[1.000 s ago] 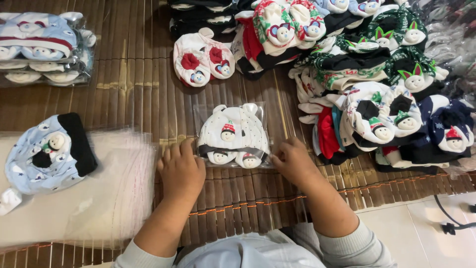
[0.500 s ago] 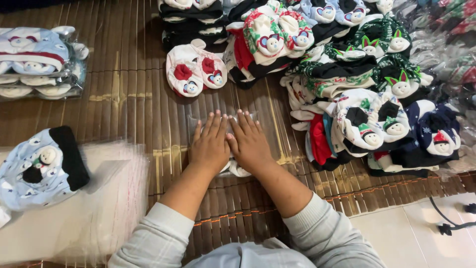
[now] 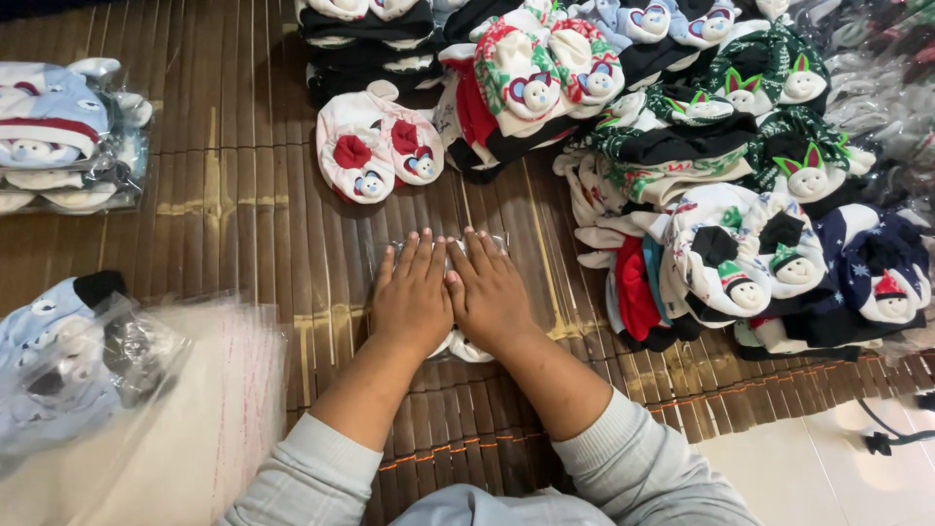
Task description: Folding and packaging baby hats into individual plastic bags
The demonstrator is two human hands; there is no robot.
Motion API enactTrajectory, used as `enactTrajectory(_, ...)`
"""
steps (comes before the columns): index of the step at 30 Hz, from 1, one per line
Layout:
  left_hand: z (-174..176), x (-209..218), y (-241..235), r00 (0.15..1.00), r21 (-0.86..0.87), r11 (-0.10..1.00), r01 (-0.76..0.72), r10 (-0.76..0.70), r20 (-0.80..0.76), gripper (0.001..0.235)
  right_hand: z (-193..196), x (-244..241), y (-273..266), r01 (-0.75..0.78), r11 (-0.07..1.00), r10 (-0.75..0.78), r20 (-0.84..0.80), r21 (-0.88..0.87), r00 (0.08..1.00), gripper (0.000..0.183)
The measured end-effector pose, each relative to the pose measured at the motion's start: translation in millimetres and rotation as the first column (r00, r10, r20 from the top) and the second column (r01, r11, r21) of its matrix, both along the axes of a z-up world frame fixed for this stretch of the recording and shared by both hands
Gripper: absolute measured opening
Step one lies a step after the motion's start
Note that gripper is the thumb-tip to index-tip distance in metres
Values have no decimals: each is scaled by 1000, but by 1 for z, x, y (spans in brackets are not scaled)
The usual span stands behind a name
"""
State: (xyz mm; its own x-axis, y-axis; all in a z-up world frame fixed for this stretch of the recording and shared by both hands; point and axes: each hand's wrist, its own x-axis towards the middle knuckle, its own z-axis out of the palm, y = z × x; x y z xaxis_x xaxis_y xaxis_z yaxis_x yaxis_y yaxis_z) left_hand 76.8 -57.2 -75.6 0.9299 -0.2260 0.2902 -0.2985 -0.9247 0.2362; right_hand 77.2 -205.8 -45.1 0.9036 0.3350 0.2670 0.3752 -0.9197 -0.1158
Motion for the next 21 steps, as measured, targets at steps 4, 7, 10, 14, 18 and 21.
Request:
enactTrajectory(4,-3,3,-1,1000,3,1000,-8,8,13,64,-4,2,1,0,1000,1,31,-14,1000,53)
enactTrajectory(7,2,1,-2,1000,-8,1000,-18,18,-24,64,-9,2,1,15,999,-13,73,-37,997,52)
enactTrajectory(10,8,1,-2,998,-34,999,-20,18,-57,64,-9,4,1,14,997,-4,125,-79,992,50)
enactTrajectory(14,9,3,-2,997,-58,998,-25,21,-75,62,-13,6,0,21,994,-8,128,-107,992,50)
enactTrajectory(18,15,1,-3,998,-81,996,-30,25,-60,60,-13,8,0,24,991,-6,131,-132,991,50)
enactTrajectory(21,15,1,-2,998,-69,997,-31,28,-57,59,-16,10,0,23,992,-2,163,-125,987,49)
